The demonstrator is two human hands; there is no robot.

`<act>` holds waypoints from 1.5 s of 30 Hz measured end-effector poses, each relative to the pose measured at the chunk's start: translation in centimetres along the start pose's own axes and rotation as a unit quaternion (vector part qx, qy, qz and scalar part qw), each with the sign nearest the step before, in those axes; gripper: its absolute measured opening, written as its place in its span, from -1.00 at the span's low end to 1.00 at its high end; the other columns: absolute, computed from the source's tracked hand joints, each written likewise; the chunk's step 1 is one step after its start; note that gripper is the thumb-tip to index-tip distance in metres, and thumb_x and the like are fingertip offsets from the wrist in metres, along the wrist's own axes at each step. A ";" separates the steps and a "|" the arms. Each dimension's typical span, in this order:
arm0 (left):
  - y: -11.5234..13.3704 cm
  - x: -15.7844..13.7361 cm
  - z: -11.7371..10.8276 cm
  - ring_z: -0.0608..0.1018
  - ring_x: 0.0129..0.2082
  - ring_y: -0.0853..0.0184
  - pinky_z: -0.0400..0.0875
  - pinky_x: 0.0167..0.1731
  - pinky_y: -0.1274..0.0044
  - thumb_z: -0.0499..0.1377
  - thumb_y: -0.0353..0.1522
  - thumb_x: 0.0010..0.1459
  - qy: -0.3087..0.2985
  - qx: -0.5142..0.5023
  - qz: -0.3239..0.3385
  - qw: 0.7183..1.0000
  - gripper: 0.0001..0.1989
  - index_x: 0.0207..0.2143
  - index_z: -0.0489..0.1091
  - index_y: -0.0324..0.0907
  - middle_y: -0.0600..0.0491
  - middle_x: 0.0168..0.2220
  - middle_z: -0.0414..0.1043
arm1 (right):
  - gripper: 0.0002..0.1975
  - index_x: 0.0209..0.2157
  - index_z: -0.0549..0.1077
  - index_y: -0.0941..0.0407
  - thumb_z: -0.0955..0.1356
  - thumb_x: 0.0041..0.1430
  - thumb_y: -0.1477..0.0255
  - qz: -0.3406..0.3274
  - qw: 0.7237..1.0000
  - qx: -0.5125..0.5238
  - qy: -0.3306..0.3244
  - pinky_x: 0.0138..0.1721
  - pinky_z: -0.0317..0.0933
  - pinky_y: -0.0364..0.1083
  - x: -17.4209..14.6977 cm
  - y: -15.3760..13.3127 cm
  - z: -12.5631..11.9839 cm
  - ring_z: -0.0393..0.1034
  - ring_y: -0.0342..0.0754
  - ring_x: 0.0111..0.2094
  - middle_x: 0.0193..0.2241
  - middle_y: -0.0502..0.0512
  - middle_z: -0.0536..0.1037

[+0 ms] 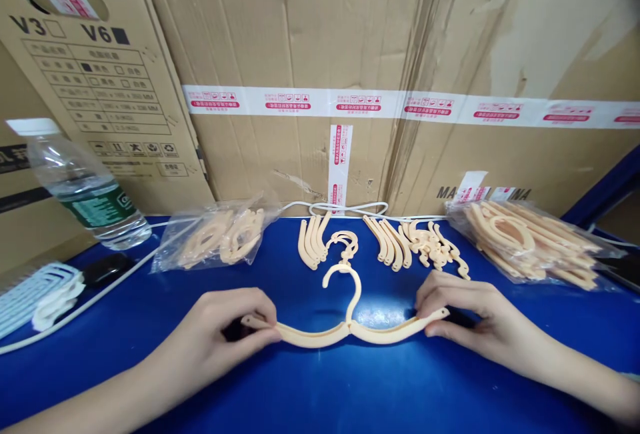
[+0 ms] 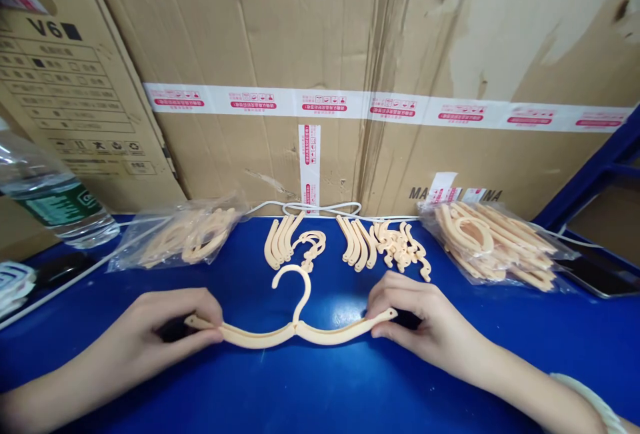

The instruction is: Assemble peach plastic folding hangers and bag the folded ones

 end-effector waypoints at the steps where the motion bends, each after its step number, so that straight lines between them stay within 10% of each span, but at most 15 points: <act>1: 0.8 -0.1 0.1 0.47 -0.48 0.35 0.32 -0.45 0.58 0.25 -0.35 0.19 -0.012 0.045 0.053 0.997 -0.88 -0.43 0.47 -0.13 0.07 -0.46 0.48 | -0.97 -0.30 0.56 0.06 0.42 0.24 0.44 -0.020 1.000 -0.014 -0.005 -0.28 0.37 -0.07 0.0 -0.3 0.0 0.48 -0.04 -0.30 -0.32 0.09 0.55; 7: 2.8 -0.7 1.3 0.43 -0.32 0.34 0.31 -0.33 0.57 0.12 -0.50 0.31 -0.100 0.155 0.203 0.962 -0.89 -0.28 0.35 -0.14 0.08 -0.33 0.43 | -0.97 -0.26 0.51 0.09 0.40 0.27 0.48 -0.067 0.996 -0.041 -0.053 -0.25 0.32 -0.10 -0.1 -1.2 0.2 0.41 -0.10 -0.28 -0.36 0.04 0.53; 45: 4.3 -1.1 1.5 0.44 -0.42 0.37 0.32 -0.44 0.59 0.08 -0.52 0.30 -0.103 0.204 0.221 0.948 -0.87 -0.29 0.37 -0.17 0.08 -0.39 0.43 | -0.86 -0.22 0.50 0.07 0.30 0.34 0.53 -0.027 0.997 -0.058 -0.041 -0.24 0.33 -0.12 -0.3 -0.6 -0.1 0.43 -0.09 -0.26 -0.29 0.07 0.52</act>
Point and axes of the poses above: each hand's wrist, its own x-axis towards the middle knuckle, its own z-axis out of the palm, y = z × x, the point moved 8 cm from there along x, towards the middle knuckle
